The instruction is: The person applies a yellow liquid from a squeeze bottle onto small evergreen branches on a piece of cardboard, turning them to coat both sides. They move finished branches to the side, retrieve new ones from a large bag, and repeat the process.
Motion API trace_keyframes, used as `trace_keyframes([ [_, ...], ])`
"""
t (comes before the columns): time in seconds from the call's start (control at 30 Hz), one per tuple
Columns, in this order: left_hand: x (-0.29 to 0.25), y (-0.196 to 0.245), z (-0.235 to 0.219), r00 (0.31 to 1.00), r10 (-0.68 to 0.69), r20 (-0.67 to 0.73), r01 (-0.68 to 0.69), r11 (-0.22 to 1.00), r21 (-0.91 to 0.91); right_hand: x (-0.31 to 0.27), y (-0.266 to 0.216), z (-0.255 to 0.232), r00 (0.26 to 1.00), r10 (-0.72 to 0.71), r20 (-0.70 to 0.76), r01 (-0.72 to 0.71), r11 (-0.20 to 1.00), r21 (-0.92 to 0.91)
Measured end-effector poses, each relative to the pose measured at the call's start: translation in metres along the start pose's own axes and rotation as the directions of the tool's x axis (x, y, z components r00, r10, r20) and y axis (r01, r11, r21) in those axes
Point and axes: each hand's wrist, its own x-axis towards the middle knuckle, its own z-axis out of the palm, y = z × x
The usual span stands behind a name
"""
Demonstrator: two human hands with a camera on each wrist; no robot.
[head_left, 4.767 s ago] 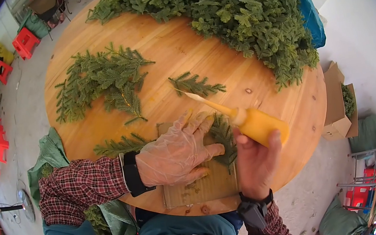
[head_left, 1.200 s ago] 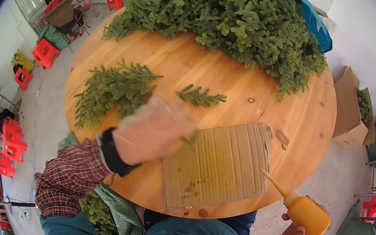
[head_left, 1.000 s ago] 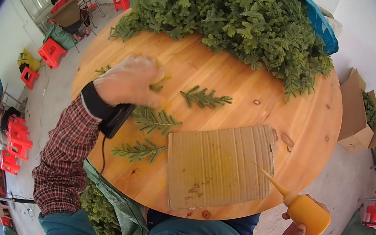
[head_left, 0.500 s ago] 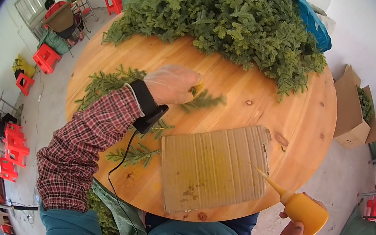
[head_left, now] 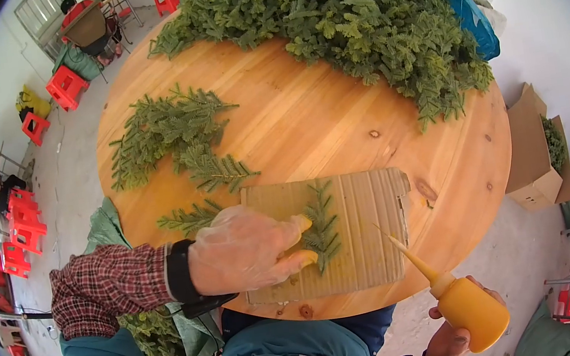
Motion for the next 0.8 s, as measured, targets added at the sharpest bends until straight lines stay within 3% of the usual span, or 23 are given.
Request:
trace_keyframes([
  [0.17, -0.014, 0.002, -0.010, 0.995, -0.097, -0.021, 0.099, 0.982, 0.158, 0.001, 0.000, 0.009, 1.000, -0.011, -0.014, 0.011, 1.000, -0.012],
  [0.27, -0.003, -0.017, 0.005, 0.959, 0.160, -0.233, -0.073, 0.937, 0.343, 0.001, 0.000, 0.017, 1.000, -0.020, -0.009, 0.020, 1.000, -0.013],
  [0.3, -0.003, -0.017, 0.006, 0.959, 0.158, -0.235, -0.070, 0.937, 0.342, 0.001, 0.000, 0.020, 0.999, -0.053, 0.002, 0.053, 0.998, -0.046],
  [0.4, -0.005, -0.014, 0.008, 0.997, 0.063, 0.047, -0.074, 0.958, 0.278, 0.002, 0.000, 0.031, 0.992, -0.120, 0.034, 0.123, 0.986, -0.109],
  [0.5, -0.011, -0.016, 0.008, 0.994, 0.102, -0.047, -0.087, 0.964, 0.252, 0.005, 0.002, 0.038, 0.931, -0.310, 0.193, 0.234, 0.913, 0.335],
  [0.67, -0.020, -0.026, 0.005, 0.978, 0.116, -0.172, -0.069, 0.963, 0.259, 0.001, 0.006, 0.040, 0.935, -0.275, 0.223, 0.181, 0.913, 0.366],
  [0.77, -0.011, -0.033, 0.007, 0.975, 0.137, -0.175, -0.079, 0.950, 0.301, 0.005, -0.003, 0.040, 0.948, -0.214, 0.236, 0.254, 0.955, -0.156],
  [0.8, -0.008, -0.035, 0.009, 0.973, 0.148, -0.177, -0.085, 0.943, 0.322, 0.005, -0.004, 0.042, 0.946, -0.216, 0.243, 0.258, 0.953, -0.157],
])
